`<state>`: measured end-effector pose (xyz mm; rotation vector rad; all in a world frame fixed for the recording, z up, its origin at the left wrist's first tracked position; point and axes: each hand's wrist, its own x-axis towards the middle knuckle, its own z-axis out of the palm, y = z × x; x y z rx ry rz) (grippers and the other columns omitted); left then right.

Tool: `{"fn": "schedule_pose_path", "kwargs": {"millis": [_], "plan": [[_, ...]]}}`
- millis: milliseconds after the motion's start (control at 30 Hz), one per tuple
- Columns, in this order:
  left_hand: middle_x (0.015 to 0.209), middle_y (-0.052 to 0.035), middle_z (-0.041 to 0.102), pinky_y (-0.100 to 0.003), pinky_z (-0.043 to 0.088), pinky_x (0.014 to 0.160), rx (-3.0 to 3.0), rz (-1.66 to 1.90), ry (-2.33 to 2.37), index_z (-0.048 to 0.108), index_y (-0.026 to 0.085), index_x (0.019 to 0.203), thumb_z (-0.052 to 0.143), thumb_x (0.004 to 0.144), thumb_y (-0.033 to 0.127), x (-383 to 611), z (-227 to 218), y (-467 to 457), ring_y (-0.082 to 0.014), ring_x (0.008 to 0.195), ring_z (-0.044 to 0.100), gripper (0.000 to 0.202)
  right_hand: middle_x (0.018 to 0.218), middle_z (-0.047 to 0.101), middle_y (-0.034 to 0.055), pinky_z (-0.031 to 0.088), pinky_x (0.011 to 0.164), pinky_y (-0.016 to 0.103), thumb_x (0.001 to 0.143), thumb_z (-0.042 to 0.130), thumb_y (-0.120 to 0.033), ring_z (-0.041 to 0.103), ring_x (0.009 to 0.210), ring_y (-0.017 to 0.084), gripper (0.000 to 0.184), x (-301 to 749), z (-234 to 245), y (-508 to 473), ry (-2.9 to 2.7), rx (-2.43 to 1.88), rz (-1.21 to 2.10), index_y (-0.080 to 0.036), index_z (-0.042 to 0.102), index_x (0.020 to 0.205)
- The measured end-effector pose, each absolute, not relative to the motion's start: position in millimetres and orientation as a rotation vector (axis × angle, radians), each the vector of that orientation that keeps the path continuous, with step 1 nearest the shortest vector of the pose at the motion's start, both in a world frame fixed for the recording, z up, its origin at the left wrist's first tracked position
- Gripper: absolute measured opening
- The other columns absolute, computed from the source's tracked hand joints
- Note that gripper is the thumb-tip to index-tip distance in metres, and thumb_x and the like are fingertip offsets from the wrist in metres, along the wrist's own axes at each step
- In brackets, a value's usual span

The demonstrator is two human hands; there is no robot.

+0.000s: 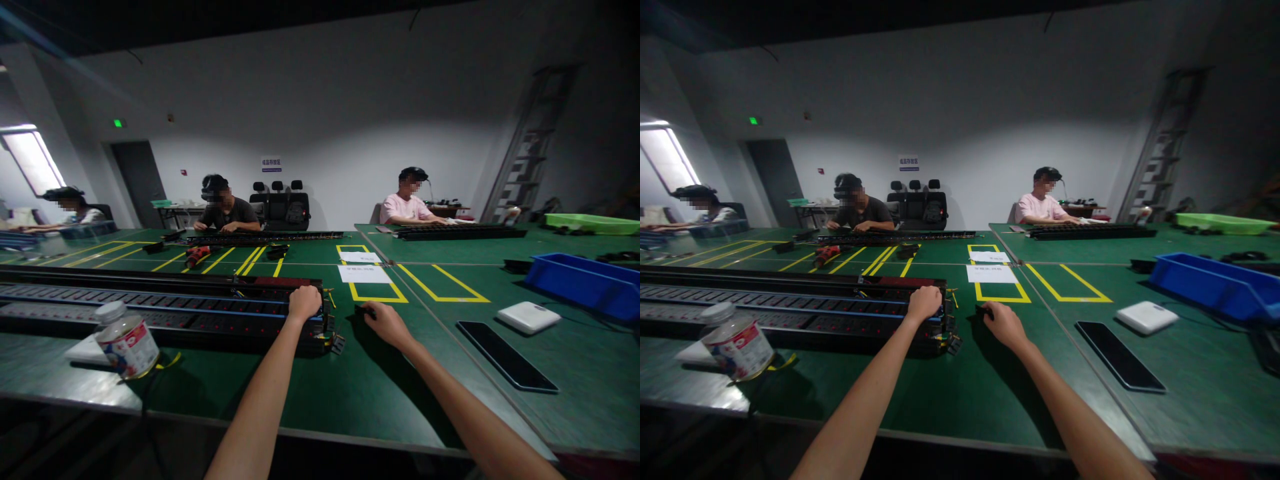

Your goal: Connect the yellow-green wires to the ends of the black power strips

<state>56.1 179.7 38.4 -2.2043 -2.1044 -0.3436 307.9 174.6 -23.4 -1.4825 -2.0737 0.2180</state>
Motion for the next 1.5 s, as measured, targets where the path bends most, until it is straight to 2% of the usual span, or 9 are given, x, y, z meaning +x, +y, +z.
{"fn": "schedule_pose_path", "kwargs": {"millis": [500,867,1500], "plan": [[0.104,-0.0141,0.077,-0.040,0.056,0.090,-2.206,-0.400,-2.063,0.078,0.019,0.102,0.036,0.097,0.026,54.5,34.7,183.0,-0.0286,0.099,0.074,0.043,0.110,0.075,0.0080,0.049,0.085,0.031,0.085,0.057,-0.018,0.069,0.101,0.024,0.031,308.3,-23.2,175.0,-2.079,-1.477,0.245,-0.023,0.072,0.112],[0.107,-0.0147,0.076,-0.040,0.055,0.093,-2.195,-0.376,-2.085,0.078,0.019,0.107,0.036,0.098,0.026,54.9,33.8,182.9,-0.0285,0.103,0.073,0.043,0.107,0.076,0.0077,0.049,0.084,0.030,0.085,0.058,-0.018,0.069,0.099,0.024,0.031,307.5,-22.9,174.8,-2.073,-1.485,0.233,-0.023,0.073,0.112],[0.104,-0.0139,0.077,-0.039,0.056,0.090,-2.214,-0.391,-2.066,0.077,0.019,0.104,0.035,0.098,0.026,54.0,34.7,182.9,-0.0275,0.099,0.073,0.043,0.105,0.076,0.0075,0.049,0.083,0.030,0.085,0.057,-0.019,0.069,0.097,0.023,0.030,308.6,-25.2,176.8,-2.077,-1.483,0.227,-0.023,0.072,0.111]]}}
